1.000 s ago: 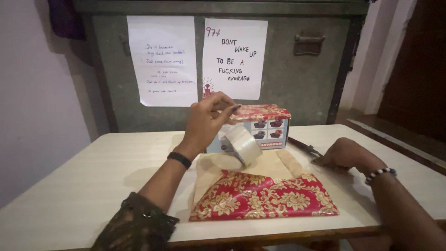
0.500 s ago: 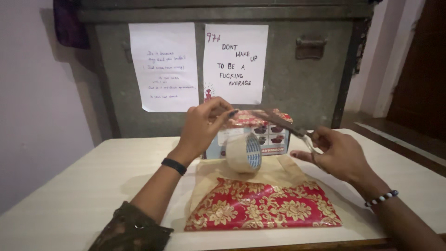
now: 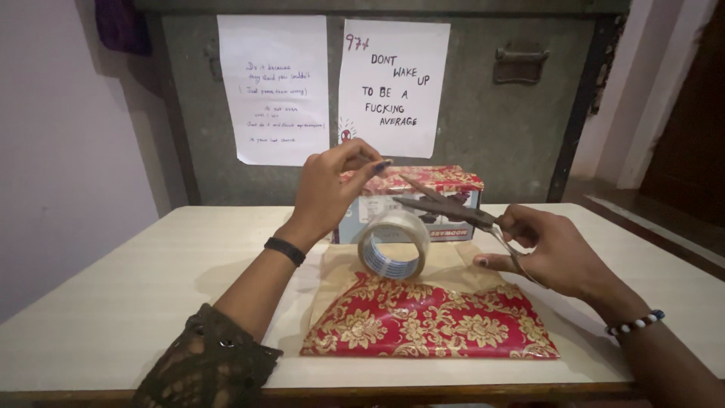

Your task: The person wraps a rectangular box with red and gold patterned paper. They fold the paper around the box, apply clear tape to secure the edges, and use scissors to cut the tape. The process is shown from start to finish, resulting in a fully wrapped gift.

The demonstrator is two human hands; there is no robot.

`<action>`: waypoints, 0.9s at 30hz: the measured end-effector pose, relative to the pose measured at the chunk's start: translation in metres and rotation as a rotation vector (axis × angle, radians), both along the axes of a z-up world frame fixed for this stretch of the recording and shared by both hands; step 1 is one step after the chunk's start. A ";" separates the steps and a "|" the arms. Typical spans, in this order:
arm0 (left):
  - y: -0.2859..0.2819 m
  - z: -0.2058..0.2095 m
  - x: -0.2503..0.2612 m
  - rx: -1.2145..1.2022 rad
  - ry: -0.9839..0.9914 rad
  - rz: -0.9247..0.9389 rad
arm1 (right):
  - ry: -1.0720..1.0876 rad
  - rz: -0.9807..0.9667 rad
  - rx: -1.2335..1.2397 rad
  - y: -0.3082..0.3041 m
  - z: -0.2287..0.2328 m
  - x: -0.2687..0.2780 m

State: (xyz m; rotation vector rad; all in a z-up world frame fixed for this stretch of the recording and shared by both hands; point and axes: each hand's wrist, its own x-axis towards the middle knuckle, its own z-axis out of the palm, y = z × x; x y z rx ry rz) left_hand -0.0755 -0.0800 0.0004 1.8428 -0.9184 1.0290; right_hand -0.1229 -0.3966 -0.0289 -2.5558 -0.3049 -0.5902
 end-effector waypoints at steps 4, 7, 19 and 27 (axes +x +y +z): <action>0.000 0.000 -0.002 -0.020 -0.013 -0.021 | 0.040 -0.025 -0.020 0.006 -0.001 -0.002; 0.000 0.001 -0.005 -0.077 0.043 -0.021 | 0.067 -0.060 -0.042 0.009 -0.002 -0.002; -0.001 0.002 -0.006 0.079 -0.189 0.130 | 0.013 -0.062 -0.045 0.007 -0.003 0.001; -0.005 0.003 -0.010 0.150 -0.249 0.027 | -0.088 -0.008 -0.032 0.009 -0.003 -0.004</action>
